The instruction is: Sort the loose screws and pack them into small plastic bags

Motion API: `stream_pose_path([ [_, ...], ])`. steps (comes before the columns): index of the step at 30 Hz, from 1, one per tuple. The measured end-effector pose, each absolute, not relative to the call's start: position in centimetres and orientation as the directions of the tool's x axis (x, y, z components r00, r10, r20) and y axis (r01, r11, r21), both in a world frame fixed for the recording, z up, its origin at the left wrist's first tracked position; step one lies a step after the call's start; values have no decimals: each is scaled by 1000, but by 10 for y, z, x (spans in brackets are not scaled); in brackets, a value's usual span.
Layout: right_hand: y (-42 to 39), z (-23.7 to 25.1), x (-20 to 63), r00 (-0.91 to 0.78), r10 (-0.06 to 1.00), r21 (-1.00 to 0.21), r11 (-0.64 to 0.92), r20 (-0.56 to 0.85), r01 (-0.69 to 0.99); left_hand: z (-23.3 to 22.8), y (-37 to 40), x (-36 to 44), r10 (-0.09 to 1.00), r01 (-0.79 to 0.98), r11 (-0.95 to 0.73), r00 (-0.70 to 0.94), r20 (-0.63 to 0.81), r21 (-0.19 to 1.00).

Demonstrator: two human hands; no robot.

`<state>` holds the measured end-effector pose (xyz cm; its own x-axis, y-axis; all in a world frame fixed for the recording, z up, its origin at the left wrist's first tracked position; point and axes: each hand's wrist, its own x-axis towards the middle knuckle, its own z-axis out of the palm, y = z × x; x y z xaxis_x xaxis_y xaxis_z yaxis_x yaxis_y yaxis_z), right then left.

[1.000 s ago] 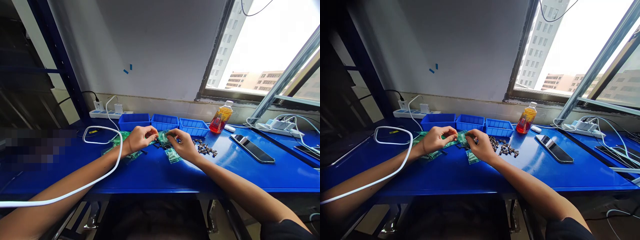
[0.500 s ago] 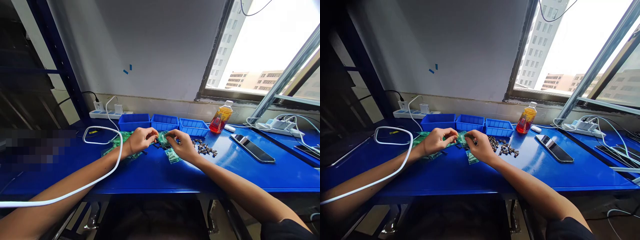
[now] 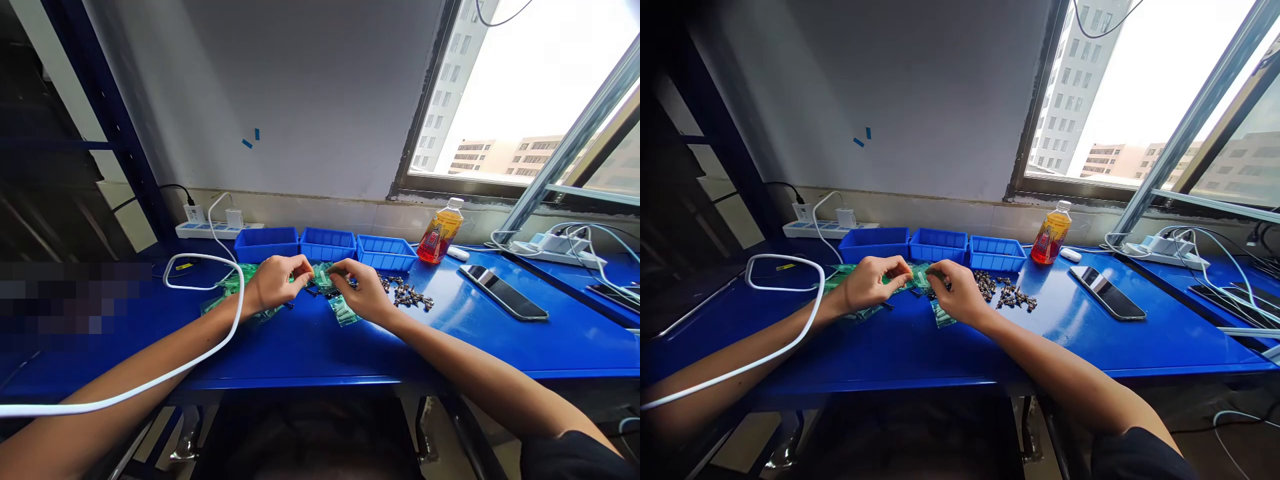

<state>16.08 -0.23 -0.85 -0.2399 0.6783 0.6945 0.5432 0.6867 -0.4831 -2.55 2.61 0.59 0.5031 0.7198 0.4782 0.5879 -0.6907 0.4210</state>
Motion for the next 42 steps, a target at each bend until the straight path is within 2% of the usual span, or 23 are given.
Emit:
stream_pose_path([
  [3, -3, -9, 161, -249, 679, -476, 686, 691, 551, 7, 26, -26, 734, 624, -673, 498, 461, 397],
  [11, -4, -9, 159, -268, 673, -461, 693, 689, 554, 12, 19, -25, 735, 735, -643, 513, 443, 216],
  [15, -4, -10, 159, -281, 655, -437, 707, 701, 556, 11, 20, -24, 742, 747, -639, 535, 403, 183],
  [19, -4, -10, 160, -281, 650, -426, 707, 707, 564, 8, 24, -24, 732, 727, -659, 562, 384, 192],
  [28, -5, -9, 160, -306, 622, -396, 732, 721, 555, 5, 27, -24, 699, 618, -713, 589, 407, 331],
  [42, -4, -11, 161, -325, 579, -331, 750, 748, 573, 9, 23, -23, 832, 780, -533, 413, 370, 328],
])
